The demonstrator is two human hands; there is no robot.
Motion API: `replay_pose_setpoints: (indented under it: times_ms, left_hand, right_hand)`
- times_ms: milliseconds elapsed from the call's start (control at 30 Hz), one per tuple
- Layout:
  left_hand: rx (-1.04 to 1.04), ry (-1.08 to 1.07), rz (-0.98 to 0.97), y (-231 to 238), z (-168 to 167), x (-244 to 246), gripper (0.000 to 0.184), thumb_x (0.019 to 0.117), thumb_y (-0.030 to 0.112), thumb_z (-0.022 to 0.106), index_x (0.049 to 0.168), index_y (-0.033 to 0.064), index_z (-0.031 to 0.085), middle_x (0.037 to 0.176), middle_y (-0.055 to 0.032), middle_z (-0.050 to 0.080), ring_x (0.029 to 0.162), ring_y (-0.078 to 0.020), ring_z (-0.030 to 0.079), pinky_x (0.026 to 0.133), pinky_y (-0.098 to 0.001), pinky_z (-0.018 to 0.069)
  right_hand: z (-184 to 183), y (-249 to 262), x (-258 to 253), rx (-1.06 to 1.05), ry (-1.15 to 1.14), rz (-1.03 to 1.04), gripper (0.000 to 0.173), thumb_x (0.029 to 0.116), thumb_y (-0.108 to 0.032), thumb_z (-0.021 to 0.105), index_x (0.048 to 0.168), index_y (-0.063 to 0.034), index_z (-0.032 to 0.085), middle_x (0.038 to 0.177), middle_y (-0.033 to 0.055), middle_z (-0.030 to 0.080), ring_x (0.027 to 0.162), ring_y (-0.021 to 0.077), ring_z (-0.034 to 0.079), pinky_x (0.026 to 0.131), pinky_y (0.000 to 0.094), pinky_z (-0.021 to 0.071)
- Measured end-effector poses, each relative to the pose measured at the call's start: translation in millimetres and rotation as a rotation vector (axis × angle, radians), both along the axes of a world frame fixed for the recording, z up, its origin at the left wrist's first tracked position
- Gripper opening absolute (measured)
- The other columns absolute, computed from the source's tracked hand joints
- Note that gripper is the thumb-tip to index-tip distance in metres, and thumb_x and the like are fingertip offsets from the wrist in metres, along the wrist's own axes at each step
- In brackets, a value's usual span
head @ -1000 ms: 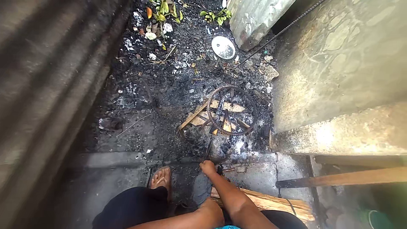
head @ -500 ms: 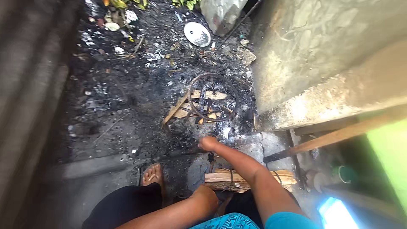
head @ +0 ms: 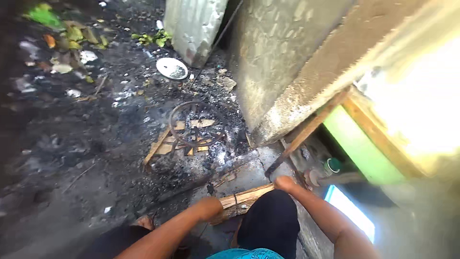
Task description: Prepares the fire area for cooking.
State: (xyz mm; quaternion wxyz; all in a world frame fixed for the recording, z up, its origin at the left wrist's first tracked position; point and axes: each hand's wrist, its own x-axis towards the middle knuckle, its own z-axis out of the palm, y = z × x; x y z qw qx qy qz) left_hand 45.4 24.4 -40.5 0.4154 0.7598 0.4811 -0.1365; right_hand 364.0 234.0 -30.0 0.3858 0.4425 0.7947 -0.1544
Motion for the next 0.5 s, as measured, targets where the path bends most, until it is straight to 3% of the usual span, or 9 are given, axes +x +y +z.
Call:
replay_pose_setpoints:
  times_ms: [133,200,267,367,433,500]
  left_hand:
    - [-0.013,-0.085,0.142,-2,-4,-4,0.028,0.0994,0.014,0.063,0.126,0.0103,0.071,0.113,-0.0196,0.074,0.108,-0.0405,0.069,0.098,-0.0644,0.0494]
    - [-0.006,-0.059,0.216,-7,-8,-5,0.037,0.1017,0.017,0.06,0.139,0.0159,0.064,0.115,-0.0179,0.074,0.108,-0.039,0.07,0.1,-0.0625,0.0493]
    - [0.032,0.008,0.193,-13,-19,-9,0.044,0.1037,0.017,0.058,0.148,0.0206,0.057,0.123,-0.0155,0.073,0.117,-0.0387,0.068,0.107,-0.0617,0.0455]
    - [0.037,0.073,0.149,-25,-26,-13,0.038,0.1001,0.022,0.064,0.138,0.0171,0.066,0.115,-0.0141,0.076,0.113,-0.0346,0.069,0.115,-0.0613,0.0339]
    - [0.036,0.096,0.151,-37,-25,-14,0.03,0.1016,0.026,0.064,0.128,0.0132,0.071,0.104,-0.0126,0.078,0.101,-0.0313,0.072,0.115,-0.0595,0.0346]
    - [0.051,0.143,0.16,-42,-19,-15,0.031,0.1044,0.024,0.058,0.132,0.0133,0.069,0.107,-0.0131,0.077,0.105,-0.0323,0.071,0.114,-0.057,0.0374]
  right_hand:
    - [-19,-67,119,-0.092,-0.068,-0.26,0.032,0.0981,-0.019,0.065,0.12,0.0046,0.069,0.124,0.03,0.067,0.119,0.0488,0.062,0.1,0.0721,0.0458]
    - [-35,-101,162,-0.106,-0.088,-0.356,0.031,0.1005,-0.021,0.061,0.12,0.0012,0.07,0.122,0.0273,0.069,0.115,0.0458,0.066,0.097,0.0696,0.0486]
    - [-39,-133,183,-0.086,-0.08,-0.465,0.037,0.1026,-0.029,0.057,0.12,0.0009,0.069,0.126,0.027,0.067,0.12,0.0452,0.064,0.098,0.0696,0.048]
    - [-40,-157,192,-0.038,-0.017,-0.574,0.044,0.1046,-0.036,0.053,0.123,0.0003,0.068,0.129,0.027,0.066,0.125,0.0445,0.062,0.101,0.0688,0.0471]
    - [-37,-159,191,-0.015,0.052,-0.594,0.037,0.1039,-0.027,0.054,0.129,-0.0025,0.065,0.128,0.0269,0.066,0.122,0.0455,0.063,0.099,0.069,0.0484]
    - [-31,-148,189,0.028,0.13,-0.594,0.035,0.1033,-0.023,0.055,0.133,-0.0069,0.064,0.127,0.0253,0.067,0.119,0.0458,0.064,0.097,0.0696,0.0491]
